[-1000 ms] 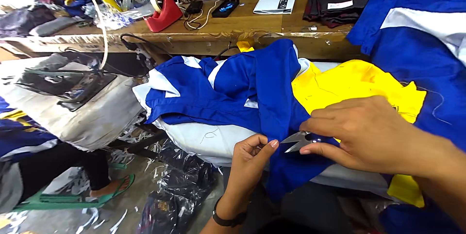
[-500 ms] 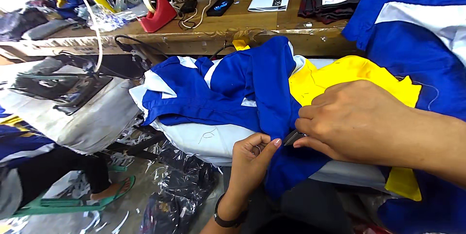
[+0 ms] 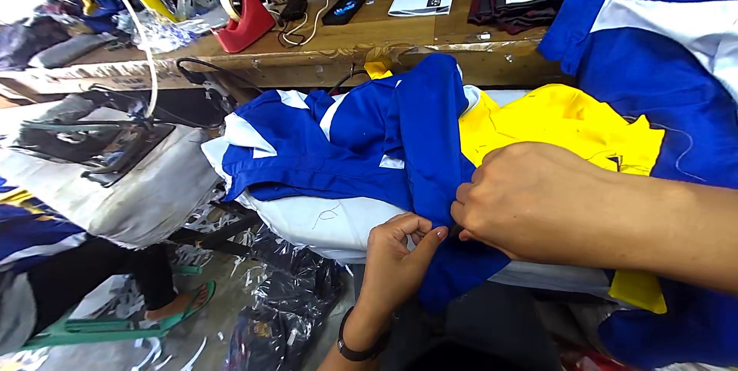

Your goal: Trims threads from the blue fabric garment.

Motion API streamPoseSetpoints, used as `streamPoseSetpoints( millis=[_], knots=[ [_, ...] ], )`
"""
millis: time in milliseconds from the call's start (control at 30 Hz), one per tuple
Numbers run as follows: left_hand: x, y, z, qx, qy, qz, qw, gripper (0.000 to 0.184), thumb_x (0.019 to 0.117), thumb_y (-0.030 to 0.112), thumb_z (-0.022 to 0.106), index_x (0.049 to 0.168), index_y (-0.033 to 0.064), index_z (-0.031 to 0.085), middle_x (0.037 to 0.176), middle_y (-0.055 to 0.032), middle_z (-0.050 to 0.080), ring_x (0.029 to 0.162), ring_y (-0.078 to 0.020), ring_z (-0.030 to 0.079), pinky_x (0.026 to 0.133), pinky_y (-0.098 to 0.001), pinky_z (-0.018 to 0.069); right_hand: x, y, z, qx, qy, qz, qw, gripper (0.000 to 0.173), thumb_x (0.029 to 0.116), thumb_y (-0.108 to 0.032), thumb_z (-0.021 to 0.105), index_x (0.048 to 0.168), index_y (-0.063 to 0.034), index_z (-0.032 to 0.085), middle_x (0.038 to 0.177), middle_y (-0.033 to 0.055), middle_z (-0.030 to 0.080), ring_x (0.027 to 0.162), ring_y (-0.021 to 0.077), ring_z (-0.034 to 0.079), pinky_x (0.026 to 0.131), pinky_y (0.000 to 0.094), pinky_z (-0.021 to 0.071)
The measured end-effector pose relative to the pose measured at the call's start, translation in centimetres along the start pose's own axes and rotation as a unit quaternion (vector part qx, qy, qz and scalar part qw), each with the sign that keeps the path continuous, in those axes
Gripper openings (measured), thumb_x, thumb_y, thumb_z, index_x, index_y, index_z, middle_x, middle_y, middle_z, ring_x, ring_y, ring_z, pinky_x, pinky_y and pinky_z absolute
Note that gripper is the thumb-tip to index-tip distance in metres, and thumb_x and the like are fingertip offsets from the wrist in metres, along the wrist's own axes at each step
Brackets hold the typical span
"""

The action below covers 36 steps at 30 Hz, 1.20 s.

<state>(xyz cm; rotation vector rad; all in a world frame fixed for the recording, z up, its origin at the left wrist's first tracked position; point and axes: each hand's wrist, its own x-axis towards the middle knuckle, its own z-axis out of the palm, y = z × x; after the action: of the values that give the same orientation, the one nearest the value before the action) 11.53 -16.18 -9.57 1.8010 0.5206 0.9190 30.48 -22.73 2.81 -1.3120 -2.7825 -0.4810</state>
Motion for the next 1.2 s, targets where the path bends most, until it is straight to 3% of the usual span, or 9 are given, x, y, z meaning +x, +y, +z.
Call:
streamPoseSetpoints(
  millis=[233, 367, 467, 567, 667, 733, 900, 1067, 1200],
  knots=[
    [-0.5, -0.8, 0.3, 0.031, 0.046, 0.021, 0.998, 0.014, 0.0938, 0.013, 0.069, 0.086, 0.0035, 0.075, 0.081, 0.0023, 0.070, 0.069, 0.0020, 0.060, 0.060, -0.0143, 0.0486, -1.2, -0.5, -0.5, -0.021, -0.027, 0.077, 0.996, 0.035, 0.0869, -0.038, 0.071, 0.066, -0.0101, 0.066, 0.056, 0.0027, 0.051, 0.050, 0.0212, 0.055, 0.045, 0.0362, 0.0372],
    [-1.5, -1.0, 0.9, -0.158, 0.069, -0.063, 0.983, 0.009, 0.0945, 0.004, 0.066, 0.092, 0.0008, 0.075, 0.082, 0.0007, 0.072, 0.071, -0.0020, 0.066, 0.066, -0.0185, 0.0562, -4.3, 0.0, 1.0, 0.098, 0.047, 0.180, 0.978, 0.042, 0.0862, -0.061, 0.060, 0.082, -0.0203, 0.068, 0.062, -0.0087, 0.051, 0.050, 0.0090, 0.053, 0.043, 0.0303, 0.0366],
    [-2.2, -1.0, 1.8, -0.328, 0.069, -0.152, 0.930, 0.010, 0.0966, 0.004, 0.064, 0.096, 0.0015, 0.074, 0.087, -0.0046, 0.075, 0.076, -0.0080, 0.071, 0.071, -0.0249, 0.0604, -4.6, -1.6, 5.9, 0.390, 0.151, 0.317, 0.851, 0.028, 0.0969, -0.048, 0.063, 0.088, -0.0205, 0.064, 0.063, -0.0147, 0.050, 0.053, -0.0062, 0.044, 0.048, 0.0141, 0.0354],
    [-2.4, -1.0, 2.8, -0.373, 0.074, -0.158, 0.911, 0.009, 0.0965, 0.003, 0.065, 0.097, 0.0005, 0.074, 0.089, -0.0069, 0.075, 0.078, -0.0094, 0.072, 0.073, -0.0261, 0.0611, -3.7, -4.2, 10.0, 0.588, 0.234, 0.327, 0.702, 0.014, 0.1000, -0.023, 0.062, 0.098, -0.0101, 0.068, 0.078, -0.0108, 0.062, 0.068, -0.0078, 0.055, 0.062, 0.0102, 0.0457],
    [-2.4, -1.1, 3.1, -0.335, 0.086, -0.130, 0.929, 0.009, 0.0973, 0.003, 0.062, 0.096, 0.0018, 0.071, 0.087, -0.0034, 0.073, 0.079, -0.0068, 0.070, 0.076, -0.0241, 0.0587, -2.7, -5.6, 11.5, 0.678, 0.285, 0.327, 0.594, 0.006, 0.0959, -0.013, 0.065, 0.091, -0.0155, 0.061, 0.067, -0.0164, 0.051, 0.055, -0.0083, 0.044, 0.051, 0.0091, 0.0356],
    [-2.4, -1.2, 3.0, -0.313, 0.092, -0.101, 0.940, 0.011, 0.0985, 0.003, 0.061, 0.096, 0.0018, 0.071, 0.089, -0.0022, 0.073, 0.082, -0.0065, 0.069, 0.079, -0.0244, 0.0584, -2.5, -5.8, 11.9, 0.699, 0.297, 0.328, 0.561, 0.009, 0.0955, -0.011, 0.065, 0.091, -0.0174, 0.060, 0.064, -0.0177, 0.049, 0.052, -0.0081, 0.042, 0.048, 0.0094, 0.0343],
    [-2.3, -1.5, 2.6, -0.390, 0.051, -0.109, 0.913, 0.011, 0.0991, 0.010, 0.063, 0.098, 0.0046, 0.073, 0.094, -0.0040, 0.074, 0.088, -0.0076, 0.070, 0.083, -0.0257, 0.0579, -2.3, -6.0, 12.2, 0.721, 0.311, 0.306, 0.538, 0.009, 0.0968, -0.012, 0.064, 0.092, -0.0177, 0.060, 0.065, -0.0173, 0.049, 0.052, -0.0080, 0.042, 0.048, 0.0096, 0.0346],
    [-2.1, -1.3, 2.6, -0.376, 0.052, -0.145, 0.914, 0.011, 0.0966, 0.009, 0.066, 0.094, 0.0056, 0.076, 0.087, -0.0024, 0.072, 0.070, -0.0013, 0.063, 0.064, -0.0166, 0.0516, -1.8, -7.1, 12.3, 0.676, 0.349, 0.358, 0.541, 0.006, 0.0954, -0.010, 0.066, 0.091, -0.0132, 0.064, 0.065, -0.0149, 0.053, 0.052, -0.0070, 0.044, 0.048, 0.0096, 0.0354],
    [-2.1, -0.9, 2.8, -0.394, 0.077, -0.177, 0.899, 0.013, 0.0962, 0.007, 0.065, 0.091, 0.0047, 0.076, 0.076, -0.0008, 0.070, 0.064, -0.0007, 0.061, 0.060, -0.0156, 0.0508, -1.5, -8.1, 12.6, 0.548, 0.381, 0.396, 0.631, 0.008, 0.0910, -0.011, 0.067, 0.095, -0.0081, 0.060, 0.067, -0.0121, 0.051, 0.056, -0.0083, 0.044, 0.052, 0.0076, 0.0365]
  ],
)
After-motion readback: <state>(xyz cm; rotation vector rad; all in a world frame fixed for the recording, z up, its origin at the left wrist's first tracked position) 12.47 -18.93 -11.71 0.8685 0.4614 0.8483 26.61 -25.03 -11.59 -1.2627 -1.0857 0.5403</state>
